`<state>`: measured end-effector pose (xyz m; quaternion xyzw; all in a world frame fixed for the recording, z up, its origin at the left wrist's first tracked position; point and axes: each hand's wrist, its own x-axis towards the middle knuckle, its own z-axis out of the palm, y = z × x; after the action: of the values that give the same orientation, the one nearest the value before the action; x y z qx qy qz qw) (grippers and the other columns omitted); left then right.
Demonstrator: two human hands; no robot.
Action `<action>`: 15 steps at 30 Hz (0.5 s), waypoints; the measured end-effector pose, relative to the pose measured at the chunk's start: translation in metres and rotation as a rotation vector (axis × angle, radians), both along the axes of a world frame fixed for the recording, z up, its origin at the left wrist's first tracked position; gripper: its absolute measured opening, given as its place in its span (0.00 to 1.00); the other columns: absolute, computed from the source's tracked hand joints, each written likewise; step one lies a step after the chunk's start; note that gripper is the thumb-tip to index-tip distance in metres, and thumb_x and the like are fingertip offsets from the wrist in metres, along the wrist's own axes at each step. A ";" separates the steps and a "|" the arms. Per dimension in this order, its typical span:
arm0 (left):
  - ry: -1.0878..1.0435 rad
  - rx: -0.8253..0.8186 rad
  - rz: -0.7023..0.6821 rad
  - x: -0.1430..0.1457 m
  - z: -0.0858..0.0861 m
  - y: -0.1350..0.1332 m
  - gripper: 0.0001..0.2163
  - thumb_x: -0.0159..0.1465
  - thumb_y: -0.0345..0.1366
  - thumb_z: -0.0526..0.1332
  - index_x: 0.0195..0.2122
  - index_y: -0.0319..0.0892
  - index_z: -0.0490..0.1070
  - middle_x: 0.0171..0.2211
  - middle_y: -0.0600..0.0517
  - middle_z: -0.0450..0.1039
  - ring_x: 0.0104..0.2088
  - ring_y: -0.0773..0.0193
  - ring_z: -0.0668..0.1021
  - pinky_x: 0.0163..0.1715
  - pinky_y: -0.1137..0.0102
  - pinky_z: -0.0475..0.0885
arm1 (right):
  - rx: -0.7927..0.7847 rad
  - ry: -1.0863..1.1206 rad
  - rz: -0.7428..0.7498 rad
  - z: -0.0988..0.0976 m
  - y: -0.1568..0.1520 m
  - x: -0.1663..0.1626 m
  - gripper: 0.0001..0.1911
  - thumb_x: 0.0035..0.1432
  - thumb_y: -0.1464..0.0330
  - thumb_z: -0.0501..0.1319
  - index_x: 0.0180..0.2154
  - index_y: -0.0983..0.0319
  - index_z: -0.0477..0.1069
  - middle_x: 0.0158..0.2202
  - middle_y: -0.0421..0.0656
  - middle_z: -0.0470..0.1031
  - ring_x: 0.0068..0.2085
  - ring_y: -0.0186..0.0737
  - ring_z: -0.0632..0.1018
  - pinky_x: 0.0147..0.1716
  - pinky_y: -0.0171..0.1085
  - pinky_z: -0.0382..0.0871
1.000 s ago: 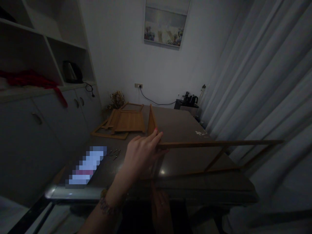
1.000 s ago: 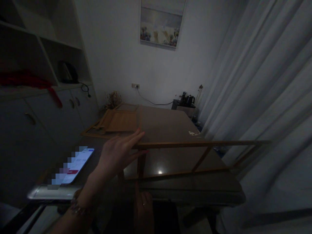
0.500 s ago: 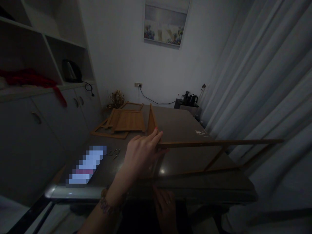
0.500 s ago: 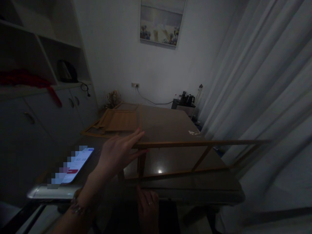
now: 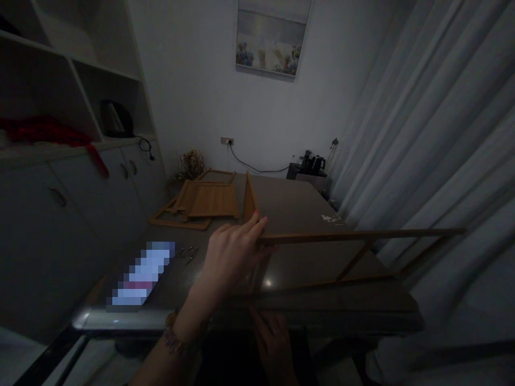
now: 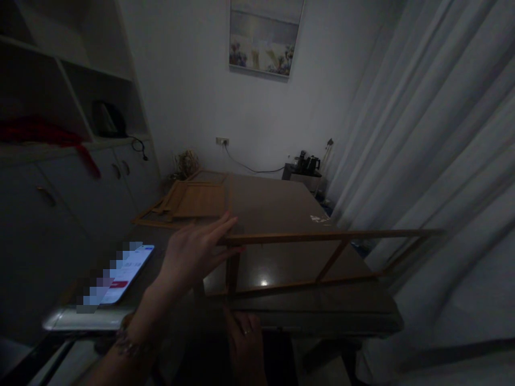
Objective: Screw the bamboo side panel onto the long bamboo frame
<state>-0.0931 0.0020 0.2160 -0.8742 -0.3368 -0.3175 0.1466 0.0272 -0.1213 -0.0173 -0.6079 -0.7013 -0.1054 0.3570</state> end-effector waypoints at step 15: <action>-0.024 0.011 -0.023 0.000 0.000 0.001 0.25 0.57 0.47 0.62 0.54 0.43 0.67 0.52 0.49 0.72 0.36 0.56 0.80 0.31 0.61 0.73 | -0.108 -0.097 0.063 0.020 0.002 0.010 0.20 0.68 0.68 0.45 0.56 0.52 0.66 0.40 0.43 0.76 0.39 0.42 0.74 0.39 0.41 0.68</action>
<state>-0.0929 0.0028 0.2164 -0.8734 -0.3269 -0.3312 0.1437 0.0371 -0.1192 0.0024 -0.5982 -0.7412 -0.0854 0.2925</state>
